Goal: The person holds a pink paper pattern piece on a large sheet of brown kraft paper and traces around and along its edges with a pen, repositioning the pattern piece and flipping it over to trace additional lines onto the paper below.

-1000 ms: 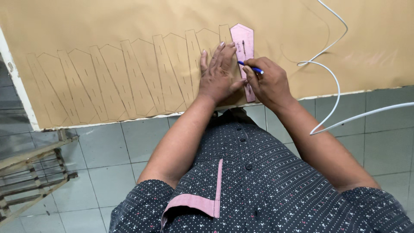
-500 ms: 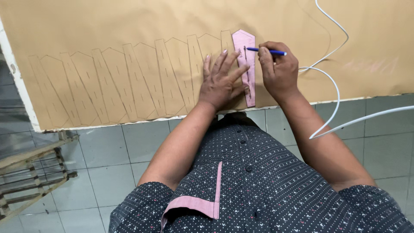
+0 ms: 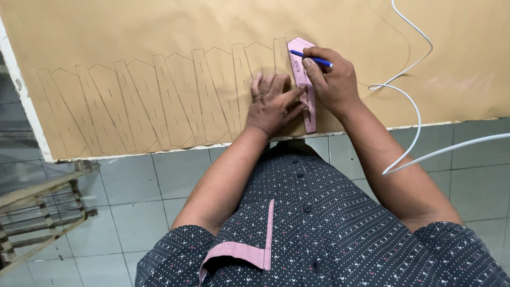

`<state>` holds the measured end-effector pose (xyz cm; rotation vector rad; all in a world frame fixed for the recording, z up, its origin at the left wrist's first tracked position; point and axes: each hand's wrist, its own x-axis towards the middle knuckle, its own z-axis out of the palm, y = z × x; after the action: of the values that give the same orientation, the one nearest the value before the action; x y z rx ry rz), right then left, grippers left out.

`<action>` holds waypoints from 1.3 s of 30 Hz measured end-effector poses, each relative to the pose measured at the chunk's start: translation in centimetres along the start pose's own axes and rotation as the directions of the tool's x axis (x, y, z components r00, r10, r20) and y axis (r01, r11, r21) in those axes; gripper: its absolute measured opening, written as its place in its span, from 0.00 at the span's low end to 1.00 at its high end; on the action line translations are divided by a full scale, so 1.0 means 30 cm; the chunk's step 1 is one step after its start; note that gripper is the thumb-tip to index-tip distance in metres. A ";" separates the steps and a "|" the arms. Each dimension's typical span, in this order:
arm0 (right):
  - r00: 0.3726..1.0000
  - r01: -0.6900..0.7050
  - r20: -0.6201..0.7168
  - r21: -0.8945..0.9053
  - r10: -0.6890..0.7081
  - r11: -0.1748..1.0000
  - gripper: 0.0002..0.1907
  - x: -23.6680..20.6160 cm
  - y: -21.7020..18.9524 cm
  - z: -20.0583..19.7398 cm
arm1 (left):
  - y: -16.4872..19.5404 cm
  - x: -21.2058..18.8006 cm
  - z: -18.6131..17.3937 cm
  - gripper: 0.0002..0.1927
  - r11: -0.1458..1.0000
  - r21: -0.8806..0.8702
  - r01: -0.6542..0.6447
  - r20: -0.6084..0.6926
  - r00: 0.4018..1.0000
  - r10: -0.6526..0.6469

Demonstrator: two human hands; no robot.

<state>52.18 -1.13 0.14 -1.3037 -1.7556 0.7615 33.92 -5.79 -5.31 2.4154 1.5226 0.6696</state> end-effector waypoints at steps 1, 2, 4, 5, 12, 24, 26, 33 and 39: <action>1.000 0.010 0.005 0.004 -0.010 1.000 0.10 0.007 0.000 0.001 | 0.001 0.002 -0.001 0.22 1.000 0.002 0.001 -0.001 1.000 -0.001; 1.000 0.021 0.009 0.007 -0.021 1.000 0.10 0.013 -0.001 0.001 | 0.002 0.005 -0.001 0.22 1.000 0.004 0.001 -0.003 1.000 -0.001; 0.993 0.118 0.008 -0.079 -0.118 0.990 0.09 0.020 -0.007 -0.001 | 0.003 0.006 -0.003 0.22 1.000 0.005 0.005 0.005 1.000 -0.005; 0.986 0.166 0.010 -0.122 -0.166 0.979 0.09 0.022 -0.012 -0.003 | 0.003 0.006 -0.004 0.22 1.000 0.006 0.007 0.012 1.000 -0.007; 0.995 0.095 0.046 -0.268 -0.086 0.959 0.05 -0.042 -0.066 -0.050 | 0.004 0.011 0.004 0.22 1.000 -0.002 0.017 0.039 0.999 -0.017; 0.999 0.025 -0.038 -0.164 -0.032 0.986 0.07 -0.071 -0.026 -0.073 | 0.017 0.019 -0.015 0.24 0.999 0.008 0.048 0.129 0.990 -0.049; 1.000 0.011 -0.026 -0.184 -0.016 0.983 0.07 -0.068 -0.033 -0.069 | 0.017 0.023 -0.016 0.24 0.999 0.009 0.040 0.121 0.992 -0.041; 0.986 0.167 0.046 -0.335 -0.161 0.927 0.06 -0.071 -0.066 -0.061 | 0.010 0.027 -0.018 0.24 0.999 0.003 0.047 0.133 0.990 -0.047; 0.999 0.048 0.005 -0.265 -0.049 0.963 0.05 -0.107 -0.056 -0.095 | 0.017 0.033 -0.023 0.22 0.997 -0.017 0.078 0.177 0.981 -0.074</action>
<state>54.32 -4.68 2.14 -1.4280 -1.9301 0.5092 34.35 -5.16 -4.23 2.3168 1.5169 0.4425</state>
